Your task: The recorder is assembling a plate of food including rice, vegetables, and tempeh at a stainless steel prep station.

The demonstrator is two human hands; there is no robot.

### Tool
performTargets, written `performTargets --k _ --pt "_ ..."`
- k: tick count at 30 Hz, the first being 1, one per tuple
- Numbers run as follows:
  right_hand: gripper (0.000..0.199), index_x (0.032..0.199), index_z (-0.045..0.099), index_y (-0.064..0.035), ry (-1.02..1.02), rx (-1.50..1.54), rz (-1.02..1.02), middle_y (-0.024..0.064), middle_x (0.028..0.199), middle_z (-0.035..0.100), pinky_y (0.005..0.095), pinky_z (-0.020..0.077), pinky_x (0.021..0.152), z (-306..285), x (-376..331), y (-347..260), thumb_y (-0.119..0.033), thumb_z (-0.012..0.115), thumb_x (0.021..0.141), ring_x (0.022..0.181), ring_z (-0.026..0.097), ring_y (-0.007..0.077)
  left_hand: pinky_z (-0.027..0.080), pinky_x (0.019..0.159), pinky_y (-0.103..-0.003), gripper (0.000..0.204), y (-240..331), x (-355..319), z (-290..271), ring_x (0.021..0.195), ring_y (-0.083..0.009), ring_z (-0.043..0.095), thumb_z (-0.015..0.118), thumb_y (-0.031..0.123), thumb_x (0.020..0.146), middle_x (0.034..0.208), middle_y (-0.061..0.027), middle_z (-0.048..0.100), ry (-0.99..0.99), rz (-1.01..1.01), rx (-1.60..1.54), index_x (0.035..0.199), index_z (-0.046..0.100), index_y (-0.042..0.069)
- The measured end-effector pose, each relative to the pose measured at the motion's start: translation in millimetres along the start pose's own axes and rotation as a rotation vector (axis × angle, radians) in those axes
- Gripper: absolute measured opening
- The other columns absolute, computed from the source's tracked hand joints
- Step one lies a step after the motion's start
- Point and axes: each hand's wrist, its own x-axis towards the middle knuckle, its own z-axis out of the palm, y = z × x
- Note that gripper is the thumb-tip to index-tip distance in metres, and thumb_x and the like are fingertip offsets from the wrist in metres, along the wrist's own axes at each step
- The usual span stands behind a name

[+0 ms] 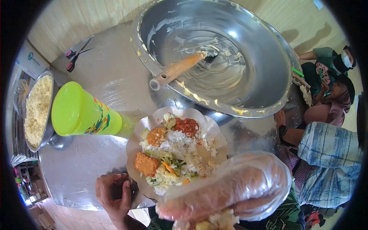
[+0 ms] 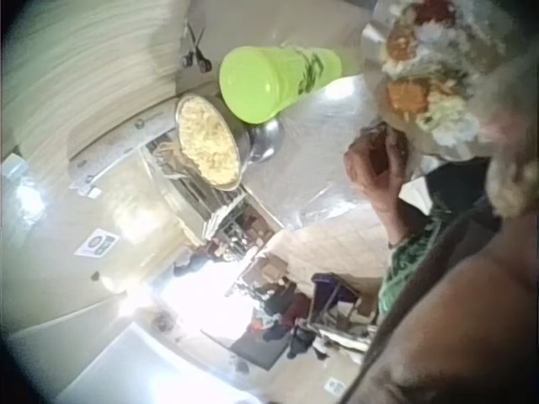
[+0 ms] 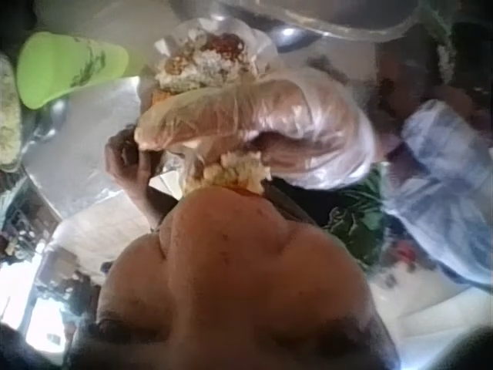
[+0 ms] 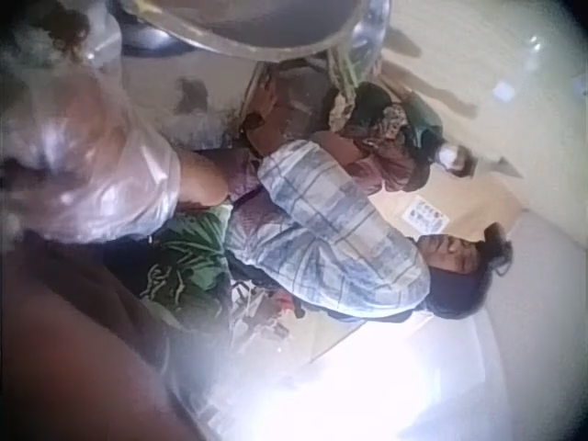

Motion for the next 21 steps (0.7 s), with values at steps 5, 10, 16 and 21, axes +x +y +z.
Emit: performTargets --k 5,10,16,21 --pt "0.034 0.115 0.066 0.0017 0.08 -0.055 0.028 0.0192 0.109 0.069 0.0381 0.0516 0.091 -1.9 3.9 -4.6 -0.006 0.062 0.082 0.099 0.067 0.0282 0.046 0.069 -0.034 0.021 -13.0 -12.4 1.8 0.074 -0.0227 0.057 0.071 0.005 0.078 0.084 -0.0103 0.069 0.036 -0.131 -0.031 0.097 0.062 0.002" --pt "0.028 0.111 0.067 0.0017 0.151 -0.128 0.06 0.0184 0.105 0.07 0.0386 0.0533 0.087 -4.0 6.0 -5.7 -0.008 0.066 0.084 0.095 0.069 0.0283 0.052 0.085 -0.038 0.044 -6.4 -12.5 -12.7 0.095 -0.0255 0.067 0.074 0.024 0.081 0.109 -0.0149 0.068 -0.074 -0.077 0.151 0.115 0.064 -0.001" --pt "0.023 0.106 0.069 0.0017 0.246 -0.235 0.103 0.0174 0.1 0.071 0.0392 0.0554 0.082 -5.8 7.7 -7.9 -0.011 0.07 0.087 0.089 0.071 0.0285 0.05 0.084 -0.037 0.046 1.8 -16.1 -11.8 0.092 -0.0279 0.066 0.078 0.023 0.077 0.102 -0.0161 0.068 0.061 -0.214 -0.059 0.112 0.062 -0.002" --pt "0.023 0.108 0.068 -0.0014 0.253 -0.465 0.102 0.0144 0.1 0.072 0.038 0.056 0.076 -15.4 7.8 -8.5 -0.008 0.072 0.086 0.084 0.071 0.0281 0.047 0.07 -0.034 0.024 20.9 5.4 -12.6 0.077 -0.0239 0.06 0.071 0.008 0.081 0.085 -0.0122 0.069 -0.065 0.005 0.101 0.101 0.06 0.003"
